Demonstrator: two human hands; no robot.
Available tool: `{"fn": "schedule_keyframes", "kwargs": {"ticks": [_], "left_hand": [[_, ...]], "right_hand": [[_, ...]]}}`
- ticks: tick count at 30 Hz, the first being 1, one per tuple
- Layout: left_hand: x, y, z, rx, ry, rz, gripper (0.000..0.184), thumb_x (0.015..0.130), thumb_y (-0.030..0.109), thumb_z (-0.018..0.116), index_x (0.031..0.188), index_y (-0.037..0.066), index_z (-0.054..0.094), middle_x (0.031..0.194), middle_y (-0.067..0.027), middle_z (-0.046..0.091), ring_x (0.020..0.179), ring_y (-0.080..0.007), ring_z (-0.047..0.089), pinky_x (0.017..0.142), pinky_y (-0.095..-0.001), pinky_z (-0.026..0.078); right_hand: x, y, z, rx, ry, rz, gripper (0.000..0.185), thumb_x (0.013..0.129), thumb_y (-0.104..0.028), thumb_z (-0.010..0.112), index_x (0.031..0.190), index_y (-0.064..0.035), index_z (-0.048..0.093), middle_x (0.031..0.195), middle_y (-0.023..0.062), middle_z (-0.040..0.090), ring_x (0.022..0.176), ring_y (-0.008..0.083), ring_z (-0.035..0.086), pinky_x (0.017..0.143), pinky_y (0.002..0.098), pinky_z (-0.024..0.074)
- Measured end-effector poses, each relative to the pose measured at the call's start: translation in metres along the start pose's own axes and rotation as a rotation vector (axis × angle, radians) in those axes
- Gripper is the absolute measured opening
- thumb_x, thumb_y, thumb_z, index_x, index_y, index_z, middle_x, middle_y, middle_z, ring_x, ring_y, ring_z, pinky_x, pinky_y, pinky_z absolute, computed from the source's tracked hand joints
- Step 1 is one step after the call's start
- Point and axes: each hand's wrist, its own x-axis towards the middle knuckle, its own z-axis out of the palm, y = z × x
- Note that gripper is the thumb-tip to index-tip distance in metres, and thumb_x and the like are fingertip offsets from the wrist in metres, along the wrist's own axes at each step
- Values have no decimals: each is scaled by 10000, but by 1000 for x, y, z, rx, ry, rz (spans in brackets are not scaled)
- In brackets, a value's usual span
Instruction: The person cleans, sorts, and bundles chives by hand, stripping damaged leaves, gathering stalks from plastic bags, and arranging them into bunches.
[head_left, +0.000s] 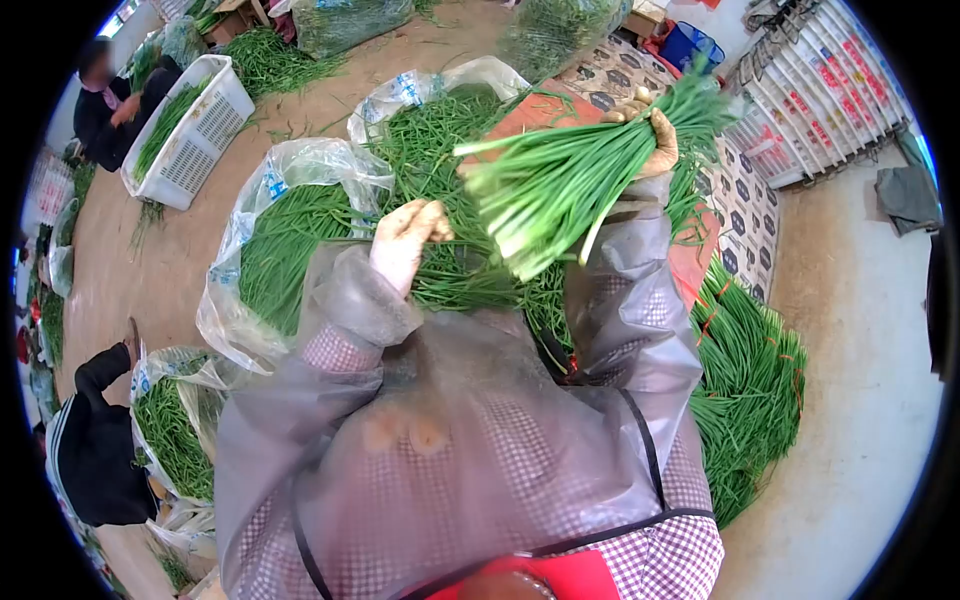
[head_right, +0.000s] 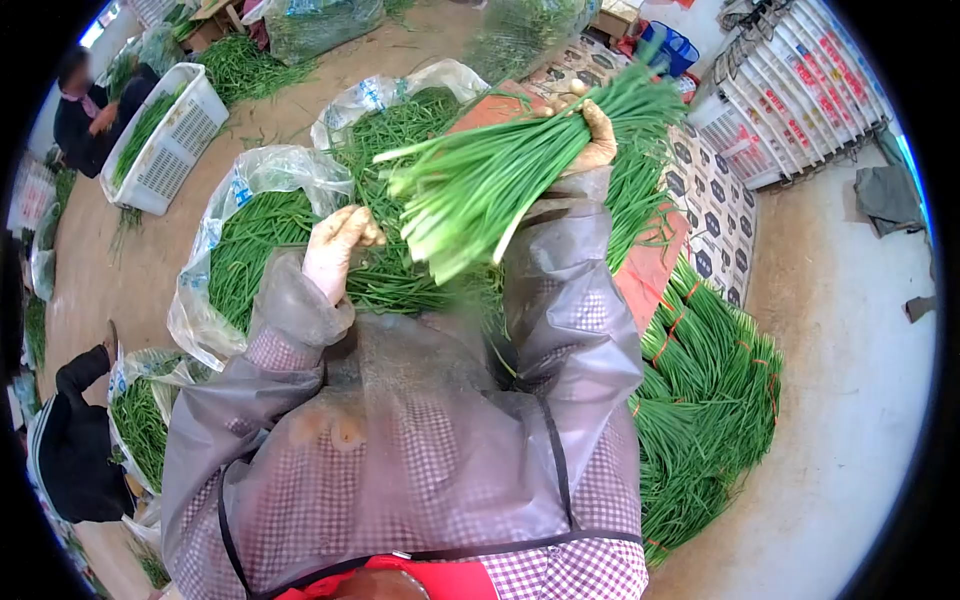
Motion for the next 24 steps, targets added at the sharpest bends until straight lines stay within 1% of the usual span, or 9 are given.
{"fn": "schedule_keyframes", "kwargs": {"ticks": [2,3,7,11,12,19,21,22,24], "left_hand": [[-8,-8,-3,-132,31,-128,231,925,256,566,908,28,599,854,-73,634,818,-171,599,773,-322,468],[-10,-14,1,-73,-32,-239,282,912,253,576,1070,19,585,1025,-109,628,973,-213,602,876,-343,464],[-16,0,41,-694,-499,-391,586,865,292,634,1348,48,410,1276,-128,506,1160,-242,517,989,-383,409],[-16,12,63,-806,-317,-503,429,901,285,604,1247,62,484,1133,-101,574,886,-154,544,770,-336,466],[-15,15,66,-730,-275,-533,317,908,265,601,1154,80,523,937,-51,592,723,-120,500,658,-316,445],[-19,12,77,-583,63,-482,169,904,195,599,1030,96,547,722,-34,523,558,-127,467,591,-312,438],[-21,3,69,-625,71,-532,142,914,191,572,1012,89,553,671,-20,501,515,-119,442,546,-308,412],[-23,4,64,-680,-29,-431,152,918,198,563,1008,77,551,612,-7,467,479,-116,416,530,-304,397],[-25,11,51,-694,-257,-363,210,921,217,557,1004,26,583,463,28,367,399,-102,344,514,-294,376]], "right_hand": [[0,-5,0,-43,46,-50,335,787,-99,606,1089,42,573,814,37,581,780,159,545,766,328,439],[0,-7,-1,-89,93,-90,322,781,-100,612,1071,37,587,804,46,593,779,168,555,763,334,443],[-3,6,6,-133,61,-118,341,766,-101,635,1081,22,591,805,47,587,792,173,561,765,340,447],[-8,15,15,-133,93,-92,329,736,-111,652,1047,-11,614,785,56,588,757,226,556,757,404,466],[-9,18,16,-154,92,-118,331,741,-126,651,1049,-9,612,782,58,584,754,229,548,750,405,468],[-11,24,18,-154,-11,-85,351,778,-140,629,1101,-15,577,760,60,570,776,241,545,742,430,466],[-14,24,23,-145,2,-77,355,787,-142,620,1115,-18,566,751,57,560,769,245,540,750,441,455],[-17,25,29,-143,-28,-96,367,811,-95,592,1150,32,534,816,19,531,790,144,517,784,339,416],[-14,14,14,-87,-23,-108,358,801,-112,607,1131,14,548,785,22,538,771,156,524,764,349,429]]}}
